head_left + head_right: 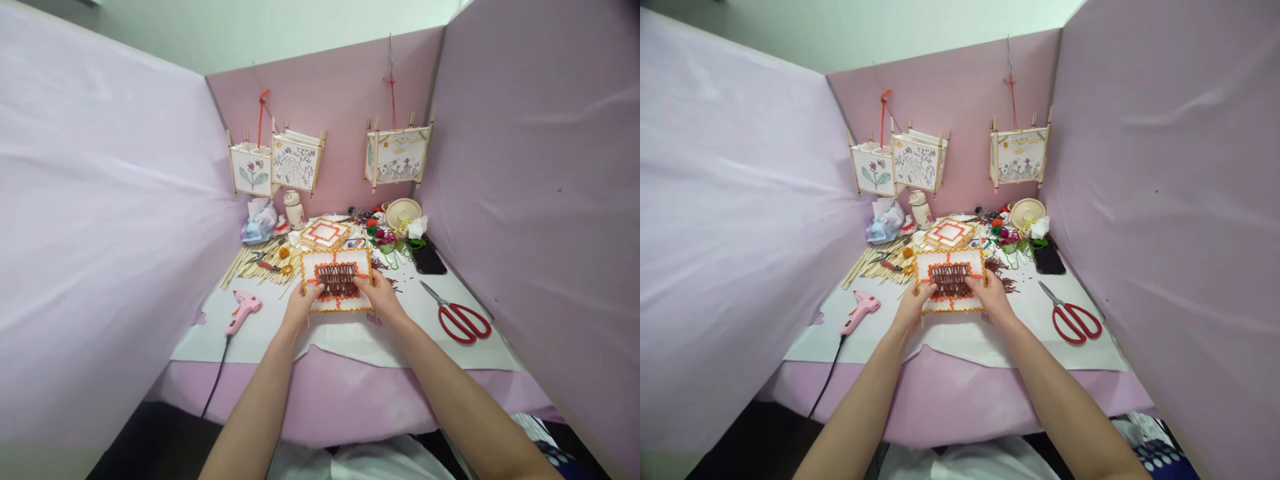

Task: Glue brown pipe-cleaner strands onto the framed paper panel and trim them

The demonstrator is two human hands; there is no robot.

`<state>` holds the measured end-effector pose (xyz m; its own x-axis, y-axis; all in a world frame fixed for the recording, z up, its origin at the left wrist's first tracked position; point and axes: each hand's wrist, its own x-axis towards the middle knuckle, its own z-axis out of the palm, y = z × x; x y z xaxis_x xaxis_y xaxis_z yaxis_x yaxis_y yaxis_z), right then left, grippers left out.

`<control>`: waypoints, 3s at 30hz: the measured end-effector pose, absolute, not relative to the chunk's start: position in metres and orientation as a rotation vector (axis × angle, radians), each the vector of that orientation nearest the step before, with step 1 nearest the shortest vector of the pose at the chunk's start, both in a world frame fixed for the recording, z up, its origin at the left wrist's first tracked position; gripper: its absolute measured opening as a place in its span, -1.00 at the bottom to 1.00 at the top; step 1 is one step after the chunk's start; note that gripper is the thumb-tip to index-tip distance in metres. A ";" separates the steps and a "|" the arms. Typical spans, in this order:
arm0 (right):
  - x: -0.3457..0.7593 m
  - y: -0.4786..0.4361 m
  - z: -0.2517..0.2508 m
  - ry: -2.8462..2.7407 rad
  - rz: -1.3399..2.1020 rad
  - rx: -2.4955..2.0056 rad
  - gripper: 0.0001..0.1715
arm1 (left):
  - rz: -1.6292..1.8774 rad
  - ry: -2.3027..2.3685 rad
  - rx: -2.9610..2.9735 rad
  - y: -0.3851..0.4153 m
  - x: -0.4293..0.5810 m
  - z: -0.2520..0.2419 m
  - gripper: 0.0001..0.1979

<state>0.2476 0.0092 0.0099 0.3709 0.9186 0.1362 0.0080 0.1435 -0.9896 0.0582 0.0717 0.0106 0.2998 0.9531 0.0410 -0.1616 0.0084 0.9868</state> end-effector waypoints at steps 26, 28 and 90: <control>0.232 -0.006 -0.003 -1.600 -0.213 -1.340 -0.44 | 1.058 0.629 0.793 0.061 0.054 0.009 -0.66; 0.222 -0.010 -0.002 -1.825 -0.210 -1.261 -0.57 | 1.087 0.615 0.798 0.060 0.056 0.009 -0.66; 0.268 0.004 0.004 -0.636 1.275 -0.957 -0.55 | 0.751 0.580 0.710 0.056 0.045 0.017 -0.66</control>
<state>0.2676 0.0037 0.0038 0.2109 0.9716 -0.1076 -0.4980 0.0121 -0.8671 0.0447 0.0561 0.0170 0.6002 0.7698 -0.2172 -0.4039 0.5261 0.7484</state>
